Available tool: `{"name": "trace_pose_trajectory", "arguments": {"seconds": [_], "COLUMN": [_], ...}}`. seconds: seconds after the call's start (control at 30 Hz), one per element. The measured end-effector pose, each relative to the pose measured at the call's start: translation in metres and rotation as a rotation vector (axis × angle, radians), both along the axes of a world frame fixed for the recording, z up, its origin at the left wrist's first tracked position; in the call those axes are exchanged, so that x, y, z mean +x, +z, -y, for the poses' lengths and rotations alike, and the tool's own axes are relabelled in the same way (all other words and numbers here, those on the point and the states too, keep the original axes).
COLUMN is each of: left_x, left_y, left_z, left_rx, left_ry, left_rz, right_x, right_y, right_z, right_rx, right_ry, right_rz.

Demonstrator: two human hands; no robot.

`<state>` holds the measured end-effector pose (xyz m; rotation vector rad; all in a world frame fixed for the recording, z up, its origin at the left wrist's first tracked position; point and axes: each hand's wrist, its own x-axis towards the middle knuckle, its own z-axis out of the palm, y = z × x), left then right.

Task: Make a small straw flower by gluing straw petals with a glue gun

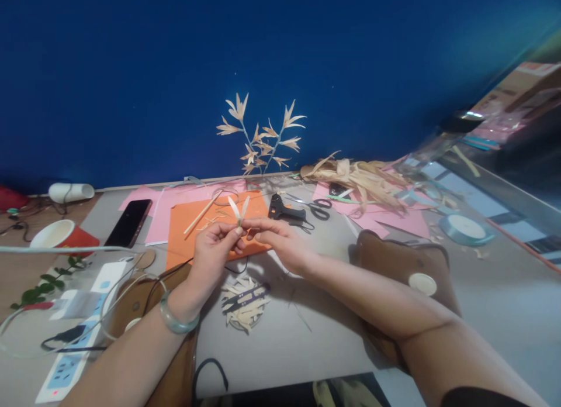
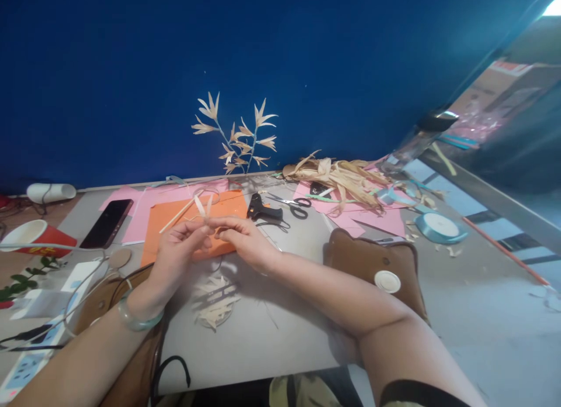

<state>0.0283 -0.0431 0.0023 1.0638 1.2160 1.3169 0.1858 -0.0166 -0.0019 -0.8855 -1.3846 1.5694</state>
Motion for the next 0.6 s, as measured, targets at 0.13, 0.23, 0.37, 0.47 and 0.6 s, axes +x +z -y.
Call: {"name": "trace_pose_trajectory", "arguments": {"seconds": [0.13, 0.23, 0.37, 0.47, 0.6], "left_x": [-0.0006, -0.0009, -0.0013, -0.0015, -0.0016], "left_y": [-0.0013, -0.0024, -0.0023, -0.0022, -0.0024], "left_z": [0.0002, 0.0000, 0.0000, 0.0000, 0.0002], "left_rx": [-0.008, -0.007, -0.017, -0.027, -0.052], "left_ry": [-0.009, -0.020, -0.026, -0.024, -0.016], "left_rz": [-0.024, -0.028, -0.029, -0.040, -0.053], "right_x": [-0.0009, -0.0015, -0.0024, -0.0033, -0.0040], "right_y": [-0.0022, -0.0018, 0.0013, 0.0038, 0.0050], "right_z": [-0.0015, -0.0023, -0.0024, -0.0022, -0.0019], "right_rx": [-0.106, -0.164, -0.200, -0.216, -0.235], "right_ry": [0.015, 0.021, 0.024, 0.022, 0.022], "right_rz": [-0.069, -0.121, -0.137, -0.133, -0.128]}}
